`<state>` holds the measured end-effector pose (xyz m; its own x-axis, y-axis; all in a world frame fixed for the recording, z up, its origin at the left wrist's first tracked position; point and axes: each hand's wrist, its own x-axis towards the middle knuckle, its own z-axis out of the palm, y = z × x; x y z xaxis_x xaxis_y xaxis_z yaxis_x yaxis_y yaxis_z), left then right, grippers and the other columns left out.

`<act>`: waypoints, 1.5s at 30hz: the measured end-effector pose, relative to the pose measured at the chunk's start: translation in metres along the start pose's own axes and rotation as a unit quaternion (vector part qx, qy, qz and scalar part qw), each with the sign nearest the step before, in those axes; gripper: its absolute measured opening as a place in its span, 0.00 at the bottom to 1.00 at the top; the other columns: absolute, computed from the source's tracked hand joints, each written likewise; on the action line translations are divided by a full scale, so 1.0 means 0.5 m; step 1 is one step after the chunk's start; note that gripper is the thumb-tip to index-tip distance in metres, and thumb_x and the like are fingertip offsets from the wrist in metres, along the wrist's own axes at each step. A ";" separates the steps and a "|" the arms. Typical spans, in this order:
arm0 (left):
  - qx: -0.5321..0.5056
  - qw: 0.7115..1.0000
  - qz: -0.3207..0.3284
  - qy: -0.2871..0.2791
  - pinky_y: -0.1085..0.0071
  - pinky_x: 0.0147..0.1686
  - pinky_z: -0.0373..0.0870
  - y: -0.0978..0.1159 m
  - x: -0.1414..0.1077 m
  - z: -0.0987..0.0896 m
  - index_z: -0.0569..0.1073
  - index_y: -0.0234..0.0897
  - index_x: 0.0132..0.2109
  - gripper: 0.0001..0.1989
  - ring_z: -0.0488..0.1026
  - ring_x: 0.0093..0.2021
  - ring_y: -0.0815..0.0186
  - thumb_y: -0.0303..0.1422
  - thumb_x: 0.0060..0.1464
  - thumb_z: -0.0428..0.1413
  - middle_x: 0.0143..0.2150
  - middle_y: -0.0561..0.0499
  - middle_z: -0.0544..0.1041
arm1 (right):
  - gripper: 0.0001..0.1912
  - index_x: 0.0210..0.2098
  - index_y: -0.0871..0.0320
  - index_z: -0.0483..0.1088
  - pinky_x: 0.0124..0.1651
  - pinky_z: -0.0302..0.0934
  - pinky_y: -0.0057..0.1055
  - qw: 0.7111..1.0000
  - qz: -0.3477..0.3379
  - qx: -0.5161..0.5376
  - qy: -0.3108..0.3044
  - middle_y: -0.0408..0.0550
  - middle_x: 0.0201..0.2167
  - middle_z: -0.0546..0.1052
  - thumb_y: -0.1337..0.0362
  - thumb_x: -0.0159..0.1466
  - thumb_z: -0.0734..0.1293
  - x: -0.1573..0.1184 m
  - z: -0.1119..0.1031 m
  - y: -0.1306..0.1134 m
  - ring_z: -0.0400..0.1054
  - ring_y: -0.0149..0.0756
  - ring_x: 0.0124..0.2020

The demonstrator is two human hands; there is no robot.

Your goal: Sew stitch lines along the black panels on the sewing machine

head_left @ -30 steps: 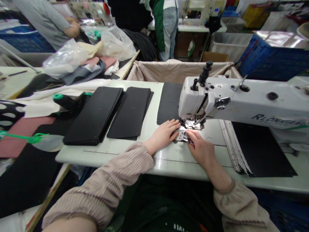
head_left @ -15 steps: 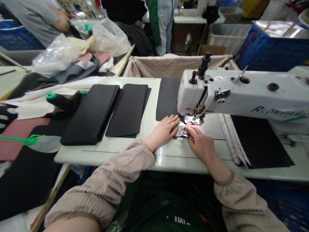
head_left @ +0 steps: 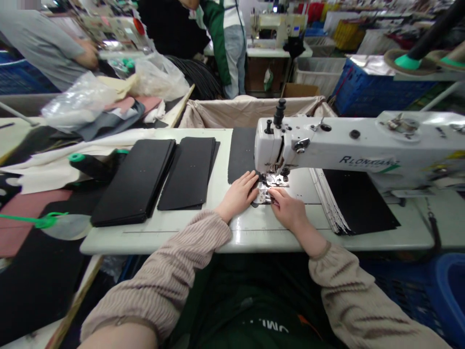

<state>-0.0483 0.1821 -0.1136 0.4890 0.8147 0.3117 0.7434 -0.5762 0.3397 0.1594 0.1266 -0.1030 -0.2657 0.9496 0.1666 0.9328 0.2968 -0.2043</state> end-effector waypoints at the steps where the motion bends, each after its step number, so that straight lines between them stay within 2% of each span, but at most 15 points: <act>1: 0.005 1.000 -0.008 0.007 0.55 0.65 0.55 0.000 0.003 -0.002 0.61 0.33 0.66 0.25 0.55 0.69 0.55 0.40 0.67 0.46 0.68 0.41 0.62 | 0.22 0.60 0.48 0.65 0.37 0.67 0.30 1.000 0.002 0.002 -0.001 0.46 0.60 0.70 0.61 0.67 0.59 0.000 -0.001 -0.001 0.72 0.38 0.47; 3: 0.018 0.999 -0.035 0.026 0.54 0.64 0.57 0.003 0.010 -0.008 0.60 0.31 0.66 0.27 0.62 0.66 0.54 0.42 0.68 0.45 0.64 0.38 0.68 | 0.22 0.60 0.48 0.65 0.37 0.67 0.30 1.000 0.006 0.004 -0.001 0.46 0.60 0.70 0.62 0.67 0.59 0.002 -0.003 -0.003 0.72 0.38 0.47; 5: 0.037 0.995 -0.082 0.051 0.54 0.60 0.61 0.013 0.010 -0.018 0.63 0.30 0.65 0.26 0.72 0.56 0.55 0.43 0.69 0.42 0.51 0.38 0.77 | 0.21 0.59 0.49 0.66 0.38 0.67 0.31 1.000 0.008 0.016 0.000 0.45 0.60 0.71 0.62 0.67 0.59 0.003 -0.008 -0.003 0.72 0.38 0.48; 7: 0.065 0.987 -0.132 0.068 0.53 0.55 0.65 0.034 -0.009 -0.028 0.68 0.31 0.61 0.26 0.75 0.49 0.53 0.46 0.68 0.43 0.43 0.39 0.79 | 0.19 0.57 0.49 0.67 0.39 0.67 0.31 0.999 0.003 0.034 0.000 0.44 0.59 0.71 0.62 0.67 0.59 0.002 -0.016 0.000 0.72 0.38 0.48; 8: 0.080 0.983 -0.151 0.070 0.52 0.54 0.66 0.049 -0.029 -0.034 0.69 0.31 0.60 0.27 0.75 0.49 0.51 0.48 0.66 0.44 0.43 0.38 0.78 | 0.19 0.56 0.49 0.68 0.41 0.67 0.31 0.999 -0.003 0.051 0.001 0.44 0.58 0.72 0.63 0.67 0.59 -0.003 -0.022 0.003 0.71 0.37 0.49; 10: 0.107 0.978 -0.168 0.060 0.48 0.55 0.65 0.083 -0.092 -0.045 0.70 0.31 0.60 0.31 0.70 0.56 0.44 0.52 0.62 0.50 0.52 0.33 0.74 | 0.17 0.55 0.51 0.69 0.46 0.67 0.31 0.995 -0.015 0.102 0.009 0.46 0.57 0.73 0.63 0.68 0.59 -0.022 -0.039 0.015 0.70 0.37 0.51; 13: 0.132 0.976 -0.175 0.017 0.41 0.61 0.57 0.131 -0.224 -0.068 0.65 0.31 0.63 0.36 0.57 0.65 0.36 0.53 0.57 0.55 0.65 0.31 0.63 | 0.16 0.53 0.53 0.70 0.52 0.65 0.34 0.979 -0.022 0.203 0.024 0.49 0.53 0.75 0.62 0.69 0.58 -0.083 -0.071 0.039 0.70 0.38 0.51; 16: 0.128 0.979 -0.148 -0.059 0.42 0.63 0.57 0.158 -0.339 -0.097 0.58 0.36 0.68 0.34 0.53 0.69 0.39 0.41 0.58 0.56 0.69 0.36 0.58 | 0.15 0.51 0.55 0.71 0.53 0.64 0.35 0.958 0.008 0.283 0.043 0.50 0.48 0.77 0.60 0.70 0.58 -0.160 -0.093 0.057 0.71 0.38 0.49; 19: 0.089 0.984 -0.092 -0.125 0.44 0.66 0.53 0.166 -0.378 -0.117 0.52 0.40 0.70 0.37 0.47 0.72 0.47 0.27 0.55 0.52 0.72 0.43 0.52 | 0.16 0.51 0.55 0.72 0.52 0.64 0.34 0.938 0.070 0.334 0.057 0.49 0.44 0.79 0.58 0.70 0.58 -0.218 -0.098 0.064 0.73 0.37 0.46; 22: 0.046 0.985 -0.046 -0.161 0.46 0.68 0.49 0.172 -0.342 -0.113 0.54 0.39 0.68 0.36 0.44 0.73 0.53 0.22 0.52 0.50 0.73 0.45 0.49 | 0.17 0.52 0.54 0.72 0.49 0.65 0.33 0.926 0.122 0.353 0.057 0.47 0.39 0.80 0.57 0.70 0.58 -0.249 -0.089 0.075 0.74 0.37 0.42; 26: 0.030 0.991 -0.019 -0.128 0.46 0.69 0.48 0.210 -0.257 -0.074 0.62 0.35 0.62 0.27 0.45 0.72 0.50 0.26 0.55 0.54 0.72 0.41 0.52 | 0.18 0.52 0.53 0.72 0.44 0.66 0.32 0.920 0.178 0.341 0.070 0.45 0.33 0.80 0.54 0.70 0.59 -0.286 -0.082 0.105 0.75 0.37 0.36; 30: -0.001 0.997 -0.007 -0.081 0.50 0.64 0.58 0.283 -0.188 -0.016 0.64 0.37 0.60 0.26 0.57 0.66 0.49 0.36 0.57 0.60 0.66 0.40 0.61 | 0.18 0.46 0.54 0.74 0.43 0.65 0.32 0.924 0.221 0.301 0.085 0.48 0.38 0.80 0.52 0.70 0.58 -0.334 -0.084 0.124 0.75 0.40 0.39; 33: -0.026 0.997 0.029 -0.073 0.55 0.55 0.66 0.334 -0.150 0.033 0.64 0.38 0.61 0.26 0.65 0.56 0.53 0.37 0.58 0.60 0.58 0.42 0.68 | 0.17 0.42 0.53 0.71 0.40 0.64 0.33 0.935 0.250 0.248 0.052 0.48 0.37 0.80 0.50 0.69 0.59 -0.363 -0.082 0.121 0.75 0.41 0.36; 38: -0.016 0.993 0.100 -0.067 0.62 0.42 0.66 0.369 -0.123 0.090 0.72 0.40 0.48 0.07 0.67 0.43 0.59 0.34 0.65 0.52 0.45 0.48 0.73 | 0.15 0.45 0.52 0.66 0.32 0.60 0.31 0.950 0.245 0.191 -0.021 0.45 0.34 0.78 0.52 0.71 0.55 -0.388 -0.080 0.108 0.74 0.39 0.33; 45: -0.081 0.993 0.064 -0.063 0.62 0.44 0.65 0.366 -0.128 0.091 0.72 0.39 0.44 0.08 0.66 0.43 0.61 0.35 0.67 0.49 0.43 0.48 0.73 | 0.13 0.43 0.53 0.68 0.30 0.55 0.29 0.969 0.189 0.158 -0.031 0.43 0.30 0.77 0.54 0.70 0.59 -0.397 -0.082 0.089 0.71 0.35 0.29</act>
<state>0.0773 0.0277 -0.1119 0.6355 0.7297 0.2523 0.5930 -0.6705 0.4458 0.2636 -0.0530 -0.1058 0.0569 0.9978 -0.0333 0.8481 -0.0659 -0.5257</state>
